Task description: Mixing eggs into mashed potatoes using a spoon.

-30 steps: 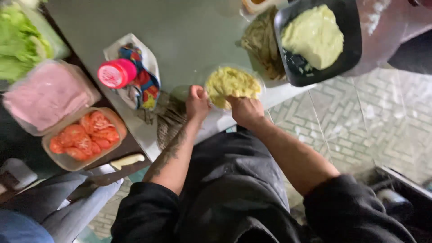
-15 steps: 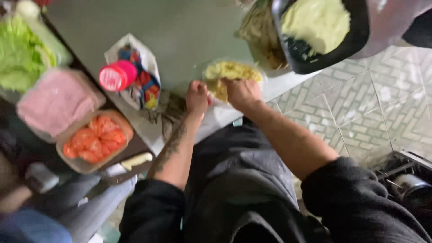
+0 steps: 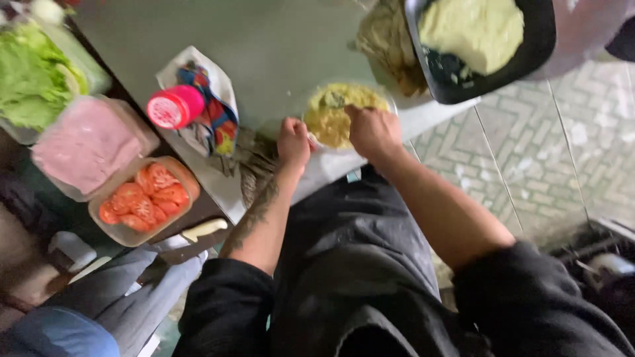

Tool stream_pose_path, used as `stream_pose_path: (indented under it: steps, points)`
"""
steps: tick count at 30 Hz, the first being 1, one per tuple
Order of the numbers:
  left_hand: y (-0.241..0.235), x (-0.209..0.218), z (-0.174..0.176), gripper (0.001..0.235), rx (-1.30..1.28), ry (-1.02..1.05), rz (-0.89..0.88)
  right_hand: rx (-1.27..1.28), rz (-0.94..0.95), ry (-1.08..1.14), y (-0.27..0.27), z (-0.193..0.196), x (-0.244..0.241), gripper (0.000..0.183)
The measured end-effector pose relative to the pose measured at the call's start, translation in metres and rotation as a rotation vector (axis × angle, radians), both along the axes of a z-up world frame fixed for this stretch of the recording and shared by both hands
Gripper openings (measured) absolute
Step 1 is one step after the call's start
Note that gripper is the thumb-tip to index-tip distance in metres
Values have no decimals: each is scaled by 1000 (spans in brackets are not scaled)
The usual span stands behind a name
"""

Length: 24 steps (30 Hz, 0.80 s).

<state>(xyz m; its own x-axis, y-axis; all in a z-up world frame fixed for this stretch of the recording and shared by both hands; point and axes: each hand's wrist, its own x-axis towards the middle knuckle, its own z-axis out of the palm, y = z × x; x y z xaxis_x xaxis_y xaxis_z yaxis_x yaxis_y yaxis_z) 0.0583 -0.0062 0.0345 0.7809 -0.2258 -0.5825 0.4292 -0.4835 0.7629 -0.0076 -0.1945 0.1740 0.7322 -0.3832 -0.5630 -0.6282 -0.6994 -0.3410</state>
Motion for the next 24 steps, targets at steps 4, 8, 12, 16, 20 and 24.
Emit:
stream_pose_path:
  steps: [4, 8, 12, 16, 20, 24]
  points:
    - [-4, 10, -48, 20, 43, -210, -63, -67, 82, -82, -13, -14, 2, 35]
    - [9, -3, -23, 22, -21, -321, -100, -31, 58, -119, -3, -24, 0, 43]
    - [-12, 7, -18, 22, -196, -38, 43, -85, 155, -30, 0, -43, -2, 35]
    - [13, -10, -12, 24, -76, 7, 29, -30, 184, -169, 22, -34, -6, 35]
    - [-8, 0, 10, 22, -187, 84, 43, -57, 238, -45, 13, -45, -13, 33]
    - [6, -10, -4, 16, -40, 138, 74, -141, 100, 24, 3, -39, -21, 33]
